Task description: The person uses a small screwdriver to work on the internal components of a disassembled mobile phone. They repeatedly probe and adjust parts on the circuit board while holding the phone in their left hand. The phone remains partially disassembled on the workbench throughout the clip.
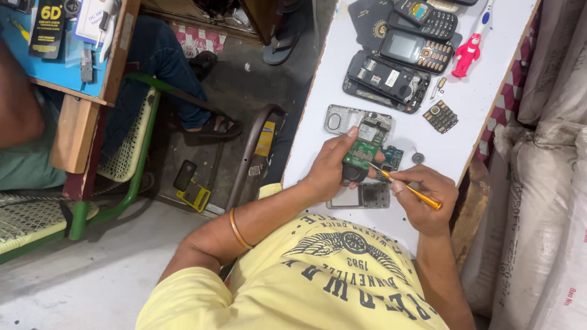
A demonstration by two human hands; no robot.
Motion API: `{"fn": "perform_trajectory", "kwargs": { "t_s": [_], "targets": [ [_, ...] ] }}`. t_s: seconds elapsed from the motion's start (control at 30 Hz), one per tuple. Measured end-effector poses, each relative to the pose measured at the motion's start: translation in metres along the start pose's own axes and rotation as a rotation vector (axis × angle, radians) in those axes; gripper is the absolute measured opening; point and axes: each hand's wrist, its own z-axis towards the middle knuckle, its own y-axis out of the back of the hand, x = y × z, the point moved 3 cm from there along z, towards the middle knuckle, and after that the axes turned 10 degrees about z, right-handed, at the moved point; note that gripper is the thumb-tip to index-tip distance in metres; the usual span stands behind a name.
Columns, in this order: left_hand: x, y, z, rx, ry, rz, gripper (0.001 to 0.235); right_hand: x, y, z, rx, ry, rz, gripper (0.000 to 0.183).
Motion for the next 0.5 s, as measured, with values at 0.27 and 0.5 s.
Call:
{"fn": "perform_trajectory", "kwargs": {
  "t_s": [0.27,0.5],
  "targets": [
    [0.0055,-0.0031,-0.0015,0.079,-0.053,0.011,0.064,0.0019,-0.0045,0.0005,0.078,0.031,0.027,0.018],
    [0.0049,-0.0017,-0.0026,0.035,-0.027,0.021,0.060,0.0018,-0.0040,0.0002,0.037,0.001,0.003,0.018]
  ]
}}
